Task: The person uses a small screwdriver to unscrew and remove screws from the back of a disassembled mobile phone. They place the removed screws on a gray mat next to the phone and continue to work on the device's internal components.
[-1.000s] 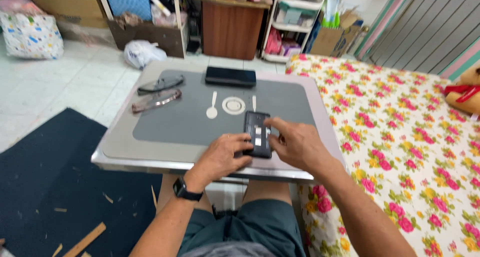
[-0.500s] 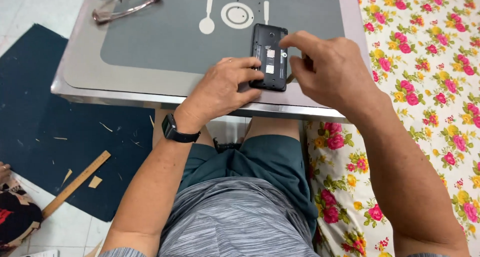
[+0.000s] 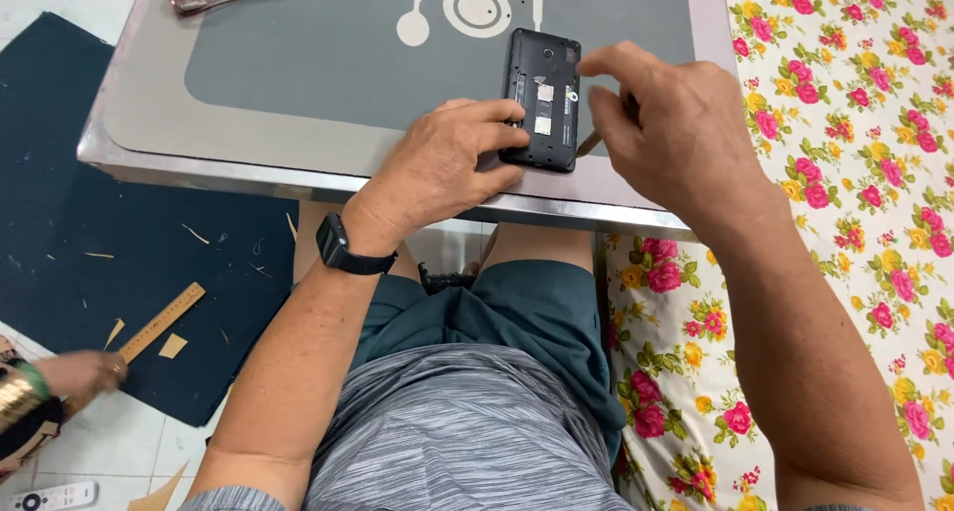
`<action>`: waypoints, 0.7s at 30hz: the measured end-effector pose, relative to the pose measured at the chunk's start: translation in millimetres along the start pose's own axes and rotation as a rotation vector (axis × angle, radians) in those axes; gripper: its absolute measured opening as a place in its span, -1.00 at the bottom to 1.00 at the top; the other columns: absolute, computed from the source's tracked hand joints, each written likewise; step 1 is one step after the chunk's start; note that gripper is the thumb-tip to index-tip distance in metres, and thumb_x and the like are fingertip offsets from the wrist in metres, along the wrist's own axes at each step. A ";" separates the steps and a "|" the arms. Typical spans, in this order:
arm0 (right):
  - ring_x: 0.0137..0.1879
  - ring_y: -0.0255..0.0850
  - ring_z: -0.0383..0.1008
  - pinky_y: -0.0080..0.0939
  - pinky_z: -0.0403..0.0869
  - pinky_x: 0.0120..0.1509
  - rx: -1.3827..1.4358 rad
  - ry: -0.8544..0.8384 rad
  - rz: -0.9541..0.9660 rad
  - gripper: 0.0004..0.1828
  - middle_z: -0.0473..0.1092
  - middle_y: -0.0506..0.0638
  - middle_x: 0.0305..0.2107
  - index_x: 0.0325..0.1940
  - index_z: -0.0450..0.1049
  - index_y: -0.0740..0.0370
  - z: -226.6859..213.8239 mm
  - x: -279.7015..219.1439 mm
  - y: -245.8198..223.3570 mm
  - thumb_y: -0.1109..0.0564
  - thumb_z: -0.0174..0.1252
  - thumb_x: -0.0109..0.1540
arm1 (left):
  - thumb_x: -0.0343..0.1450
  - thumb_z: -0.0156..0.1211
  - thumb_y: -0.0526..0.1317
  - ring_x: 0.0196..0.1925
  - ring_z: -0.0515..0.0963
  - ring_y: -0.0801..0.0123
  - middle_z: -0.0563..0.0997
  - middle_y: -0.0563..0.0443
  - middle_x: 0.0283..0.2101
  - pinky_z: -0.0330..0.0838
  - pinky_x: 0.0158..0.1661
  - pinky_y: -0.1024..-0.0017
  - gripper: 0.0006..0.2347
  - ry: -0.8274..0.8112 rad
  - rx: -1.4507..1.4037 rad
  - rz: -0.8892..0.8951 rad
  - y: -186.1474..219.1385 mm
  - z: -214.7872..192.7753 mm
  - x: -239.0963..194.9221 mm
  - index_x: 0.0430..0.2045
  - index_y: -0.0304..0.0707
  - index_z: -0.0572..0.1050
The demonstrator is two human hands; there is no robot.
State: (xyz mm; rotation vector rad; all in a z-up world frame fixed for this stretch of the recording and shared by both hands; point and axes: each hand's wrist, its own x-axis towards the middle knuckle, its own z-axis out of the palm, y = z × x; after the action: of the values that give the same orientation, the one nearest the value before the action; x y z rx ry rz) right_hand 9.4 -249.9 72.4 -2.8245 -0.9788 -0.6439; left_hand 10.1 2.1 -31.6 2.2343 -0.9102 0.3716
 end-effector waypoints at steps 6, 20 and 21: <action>-0.34 -0.03 0.57 0.04 0.47 -0.14 0.360 -0.255 0.072 -0.46 0.60 0.06 -0.11 0.37 0.45 0.15 -27.9 9.9 -19.0 0.31 0.04 0.28 | 0.47 0.37 -0.16 0.16 0.61 -0.06 0.61 -0.02 0.23 0.46 0.10 -0.03 -0.75 -0.004 0.030 -0.007 -0.7 -0.7 -0.1 -0.02 -0.22 0.68; -0.38 -0.05 0.63 0.05 0.52 -0.19 0.214 -0.118 0.006 -0.71 0.64 0.05 -0.38 0.27 0.58 0.28 -9.8 1.1 2.3 0.27 0.27 0.45 | 0.45 0.39 -0.21 0.22 0.62 0.02 0.65 -0.07 0.23 0.50 0.16 0.05 -0.73 0.032 -0.028 -0.036 -2.8 1.2 -1.9 0.02 -0.24 0.70; -0.38 -0.05 0.63 0.05 0.52 -0.19 0.217 -0.118 0.004 -0.71 0.64 0.05 -0.38 0.27 0.58 0.28 -18.1 3.1 -3.1 0.27 0.27 0.45 | 0.45 0.39 -0.21 0.22 0.62 0.02 0.65 -0.07 0.23 0.50 0.16 0.05 -0.73 0.032 -0.027 -0.039 -2.5 0.3 -2.1 0.02 -0.24 0.70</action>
State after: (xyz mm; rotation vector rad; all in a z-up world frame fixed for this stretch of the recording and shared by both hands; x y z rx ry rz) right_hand 3.2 -249.5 89.9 -2.6971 -0.9937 -0.3493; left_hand 10.4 4.2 -34.0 2.2122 -0.8491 0.3741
